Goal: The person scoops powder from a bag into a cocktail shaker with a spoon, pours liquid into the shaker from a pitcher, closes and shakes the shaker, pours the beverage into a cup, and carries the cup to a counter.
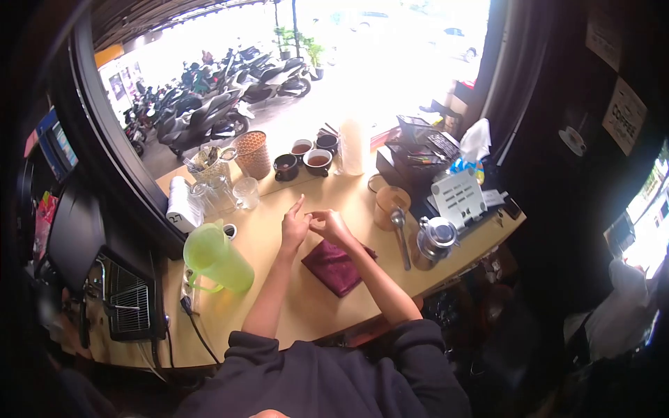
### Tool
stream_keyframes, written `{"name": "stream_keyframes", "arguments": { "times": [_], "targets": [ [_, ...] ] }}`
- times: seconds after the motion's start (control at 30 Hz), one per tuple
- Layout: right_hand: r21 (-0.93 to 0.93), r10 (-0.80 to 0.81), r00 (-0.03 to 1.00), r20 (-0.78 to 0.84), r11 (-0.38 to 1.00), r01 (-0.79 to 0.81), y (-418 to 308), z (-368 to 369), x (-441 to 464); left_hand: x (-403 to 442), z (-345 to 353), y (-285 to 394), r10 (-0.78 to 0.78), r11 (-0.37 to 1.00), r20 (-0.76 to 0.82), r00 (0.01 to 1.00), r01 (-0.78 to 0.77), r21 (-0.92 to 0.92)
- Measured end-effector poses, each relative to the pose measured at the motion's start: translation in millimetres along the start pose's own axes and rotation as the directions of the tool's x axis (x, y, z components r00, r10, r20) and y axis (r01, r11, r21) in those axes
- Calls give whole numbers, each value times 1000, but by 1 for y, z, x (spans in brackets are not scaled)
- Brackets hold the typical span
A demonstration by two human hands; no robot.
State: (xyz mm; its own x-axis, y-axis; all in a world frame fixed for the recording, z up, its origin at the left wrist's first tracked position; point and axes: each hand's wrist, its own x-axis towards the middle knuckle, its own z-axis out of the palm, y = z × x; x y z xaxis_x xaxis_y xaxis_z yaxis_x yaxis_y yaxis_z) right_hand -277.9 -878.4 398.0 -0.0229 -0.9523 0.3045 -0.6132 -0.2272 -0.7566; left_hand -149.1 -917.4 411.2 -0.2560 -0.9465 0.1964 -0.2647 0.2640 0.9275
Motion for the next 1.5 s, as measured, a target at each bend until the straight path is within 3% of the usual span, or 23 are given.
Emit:
{"name": "stream_keyframes", "arguments": {
  "times": [0.07, 0.13, 0.2, 0.27, 0.43, 0.53, 0.57, 0.6, 0.67, 0.73, 0.8, 0.83, 0.87, 0.9, 0.97, 1.03, 1.1, 1.13, 1.17, 1.27, 1.4, 1.47, 1.5],
  "targets": [
    [193, 159, 986, -54, 970, -146, -14, -5, -35, -22, 5, 17, 12, 1000, 25, 1000, -12, -13],
    [257, 240, 970, -27, 940, -225, -34, -16, -70, -43, 11, 27, 157, 987, 12, 988, -156, -24],
    [233, 92, 977, -194, 971, -45, -50, -20, -108, -68, 15, 36, 244, 970, 47, 969, -243, -13],
    [230, 114, 962, -249, 972, -56, -68, -23, -147, -95, 21, 40, 215, 858, 87, 973, -146, -492],
    [144, 307, 853, -422, 952, -271, -104, 6, -272, -193, 19, 39, 332, 815, 320, 887, -99, -571],
    [257, 523, 681, -513, 850, -460, -121, 50, -357, -255, 31, -6, 274, 851, 557, 784, 72, -520],
    [284, 577, 616, -537, 811, -512, -121, 70, -389, -277, 33, -22, 315, 881, 620, 718, 22, -472],
    [152, 537, 605, -588, 808, -569, -114, 93, -424, -297, 38, -41, 356, 900, 677, 644, -41, -434],
    [40, 545, 525, -653, 718, -695, -117, 141, -493, -350, 60, -114, 108, 921, 909, 402, 305, -244],
    [211, 754, 318, -574, 512, -833, -132, 186, -556, -405, 61, -159, -2, 929, 988, 155, 365, -55],
    [447, 906, 55, -419, 258, -857, -150, 230, -614, -452, 56, -188, -100, 982, 990, -97, 149, 114],
    [489, 899, -6, -438, 233, -840, -160, 253, -639, -471, 52, -201, -112, 992, 967, -229, 27, 122],
    [528, 897, -148, -416, 106, -843, -173, 278, -665, -486, 47, -217, -66, 990, 936, -347, -140, 18],
    [564, 879, -286, -380, -25, -825, -187, 305, -689, -496, 40, -232, -34, 954, 884, -466, -278, -110],
    [628, 814, -420, -400, -90, -773, -214, 361, -732, -502, 24, -253, 28, 792, 795, -607, -472, -388],
    [736, 710, -579, -401, -127, -665, -239, 423, -768, -499, 25, -279, -216, 659, 743, -634, -656, -368],
    [856, 640, -701, -316, -126, -501, -266, 497, -801, -502, 31, -325, -324, 720, 757, -567, -668, -192],
    [921, 606, -757, -242, -101, -376, -279, 533, -813, -499, 30, -319, -401, 638, 754, -520, -749, -178],
    [919, 596, -801, -53, -286, -273, -294, 563, -825, -505, 30, -311, -442, 565, 767, -465, -808, -164],
    [907, 576, -805, 144, -403, -126, -349, 659, -849, -545, 30, -293, -477, 426, 799, -365, -892, -153],
    [919, 497, -788, 362, -334, 211, -432, 714, -860, -639, 42, -277, -407, 366, 816, -411, -892, -267],
    [877, 108, -909, 403, -328, 351, -438, 756, -854, -698, 46, -269, -353, 366, 799, -488, -857, -362],
    [879, 92, -889, 448, -228, 419, -451, 763, -846, -731, 46, -266, -317, 374, 780, -540, -827, -420]
  ]
}}
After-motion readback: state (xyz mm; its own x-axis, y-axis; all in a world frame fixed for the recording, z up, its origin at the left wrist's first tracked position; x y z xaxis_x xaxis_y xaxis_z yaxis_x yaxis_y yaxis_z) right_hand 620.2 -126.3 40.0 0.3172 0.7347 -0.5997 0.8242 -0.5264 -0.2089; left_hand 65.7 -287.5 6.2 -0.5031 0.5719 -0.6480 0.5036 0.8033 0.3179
